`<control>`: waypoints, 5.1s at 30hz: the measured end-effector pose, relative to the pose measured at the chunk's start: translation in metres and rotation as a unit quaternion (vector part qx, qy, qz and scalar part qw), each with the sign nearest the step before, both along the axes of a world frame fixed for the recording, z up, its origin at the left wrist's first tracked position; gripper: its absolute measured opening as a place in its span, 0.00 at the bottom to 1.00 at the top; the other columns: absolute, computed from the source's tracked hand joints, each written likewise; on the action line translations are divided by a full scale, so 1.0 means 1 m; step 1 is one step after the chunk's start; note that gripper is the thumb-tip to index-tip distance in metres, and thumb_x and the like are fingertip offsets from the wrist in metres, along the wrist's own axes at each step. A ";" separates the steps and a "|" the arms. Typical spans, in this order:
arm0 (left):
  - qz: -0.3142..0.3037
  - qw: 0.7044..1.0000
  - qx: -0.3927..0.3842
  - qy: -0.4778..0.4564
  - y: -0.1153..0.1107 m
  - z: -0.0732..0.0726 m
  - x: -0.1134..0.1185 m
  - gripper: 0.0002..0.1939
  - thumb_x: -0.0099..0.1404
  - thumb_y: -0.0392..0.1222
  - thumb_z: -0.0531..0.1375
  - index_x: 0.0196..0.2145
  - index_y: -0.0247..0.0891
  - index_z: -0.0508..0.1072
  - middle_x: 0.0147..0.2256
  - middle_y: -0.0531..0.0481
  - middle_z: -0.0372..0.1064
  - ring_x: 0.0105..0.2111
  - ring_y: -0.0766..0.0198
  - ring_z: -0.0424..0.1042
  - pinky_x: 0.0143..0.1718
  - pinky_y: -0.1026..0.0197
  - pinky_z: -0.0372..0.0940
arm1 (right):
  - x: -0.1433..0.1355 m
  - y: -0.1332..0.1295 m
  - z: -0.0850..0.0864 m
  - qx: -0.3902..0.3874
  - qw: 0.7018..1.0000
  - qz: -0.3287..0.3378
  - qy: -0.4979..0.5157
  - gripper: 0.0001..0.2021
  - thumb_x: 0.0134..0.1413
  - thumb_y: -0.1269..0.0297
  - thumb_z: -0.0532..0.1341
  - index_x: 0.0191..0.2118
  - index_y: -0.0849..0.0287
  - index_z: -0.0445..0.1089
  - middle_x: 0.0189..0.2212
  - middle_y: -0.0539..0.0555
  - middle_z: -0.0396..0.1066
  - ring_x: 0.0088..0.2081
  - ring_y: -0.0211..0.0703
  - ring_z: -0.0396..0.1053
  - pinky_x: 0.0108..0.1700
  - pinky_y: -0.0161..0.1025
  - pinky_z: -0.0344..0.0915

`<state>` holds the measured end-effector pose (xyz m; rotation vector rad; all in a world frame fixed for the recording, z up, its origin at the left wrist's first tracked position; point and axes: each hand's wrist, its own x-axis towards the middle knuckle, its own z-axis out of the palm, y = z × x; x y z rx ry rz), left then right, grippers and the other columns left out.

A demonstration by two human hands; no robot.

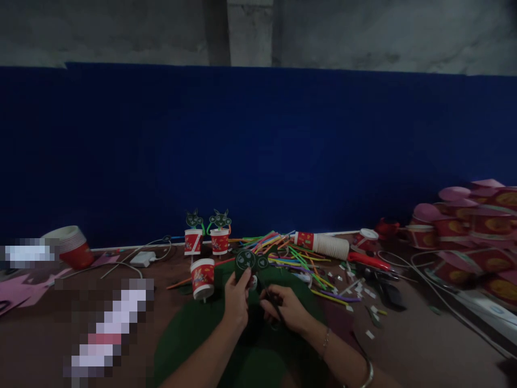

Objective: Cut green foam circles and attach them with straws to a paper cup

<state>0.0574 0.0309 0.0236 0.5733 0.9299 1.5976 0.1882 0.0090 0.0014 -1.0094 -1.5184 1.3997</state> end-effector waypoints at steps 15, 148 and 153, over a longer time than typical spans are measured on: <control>-0.045 0.997 0.007 0.056 0.001 -0.007 -0.001 0.13 0.42 0.42 0.68 0.24 0.33 0.72 0.22 0.51 0.70 0.24 0.66 0.70 0.27 0.65 0.63 | -0.001 0.001 0.002 0.009 1.000 -0.011 0.016 0.17 0.42 0.51 0.64 0.27 0.60 0.63 0.13 0.44 0.63 0.14 0.32 0.59 0.17 0.29 0.57; -0.170 0.984 -0.044 -0.039 -0.010 0.005 0.004 0.16 0.42 0.37 0.68 0.24 0.36 0.63 0.20 0.57 0.67 0.19 0.71 0.67 0.23 0.68 0.61 | -0.004 -0.005 0.016 0.040 0.996 -0.068 0.047 0.19 0.42 0.48 0.63 0.24 0.59 0.59 0.12 0.43 0.59 0.14 0.31 0.56 0.17 0.29 0.53; -0.176 0.983 -0.047 -0.037 -0.008 0.006 0.004 0.16 0.42 0.37 0.68 0.23 0.37 0.62 0.21 0.56 0.68 0.20 0.70 0.68 0.23 0.68 0.62 | -0.003 -0.005 0.017 0.043 0.996 -0.067 0.042 0.19 0.42 0.48 0.63 0.24 0.59 0.60 0.12 0.44 0.59 0.15 0.32 0.57 0.18 0.29 0.53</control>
